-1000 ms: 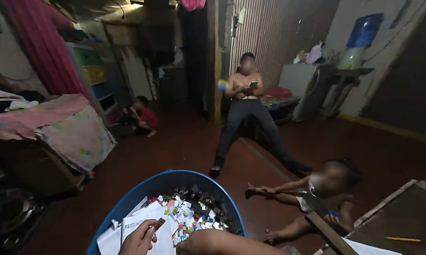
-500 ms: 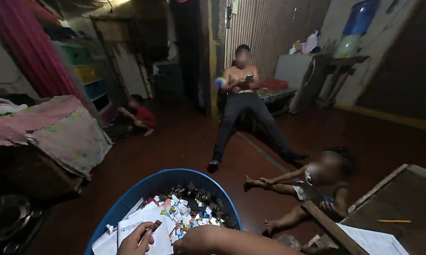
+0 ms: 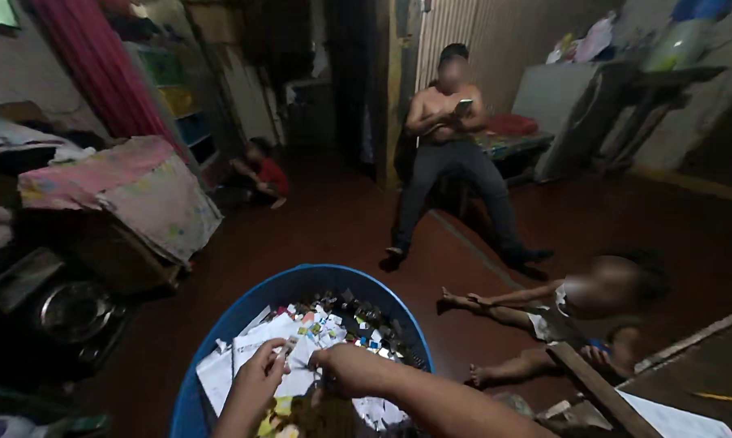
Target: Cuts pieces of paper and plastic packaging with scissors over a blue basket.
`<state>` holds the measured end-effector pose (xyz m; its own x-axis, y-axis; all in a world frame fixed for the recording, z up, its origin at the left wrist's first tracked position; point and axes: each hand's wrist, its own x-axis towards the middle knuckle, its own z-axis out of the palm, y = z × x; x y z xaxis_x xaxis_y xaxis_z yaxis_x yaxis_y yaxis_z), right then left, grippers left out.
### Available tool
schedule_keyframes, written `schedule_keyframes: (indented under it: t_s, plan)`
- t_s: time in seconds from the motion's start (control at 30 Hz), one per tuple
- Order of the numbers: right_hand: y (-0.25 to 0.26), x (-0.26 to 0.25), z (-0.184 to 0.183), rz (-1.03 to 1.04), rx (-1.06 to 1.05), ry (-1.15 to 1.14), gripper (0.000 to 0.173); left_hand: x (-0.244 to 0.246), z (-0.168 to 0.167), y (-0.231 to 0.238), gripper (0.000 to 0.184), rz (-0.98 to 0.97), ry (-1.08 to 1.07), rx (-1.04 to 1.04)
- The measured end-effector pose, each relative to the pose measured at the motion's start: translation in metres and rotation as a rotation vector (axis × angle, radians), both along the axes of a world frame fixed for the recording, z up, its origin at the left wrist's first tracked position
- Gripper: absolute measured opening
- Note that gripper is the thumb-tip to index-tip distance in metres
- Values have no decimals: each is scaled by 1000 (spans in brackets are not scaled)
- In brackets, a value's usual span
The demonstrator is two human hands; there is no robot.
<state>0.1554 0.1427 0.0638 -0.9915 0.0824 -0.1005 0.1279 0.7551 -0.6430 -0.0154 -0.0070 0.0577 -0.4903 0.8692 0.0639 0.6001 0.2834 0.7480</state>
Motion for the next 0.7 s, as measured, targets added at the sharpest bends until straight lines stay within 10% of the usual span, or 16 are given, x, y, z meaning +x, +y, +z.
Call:
schedule_keyframes:
  t_s: [0.7]
  plan:
    - [10, -5, -11, -100, -239, 1, 58, 10, 19, 11, 21, 16, -352, 54]
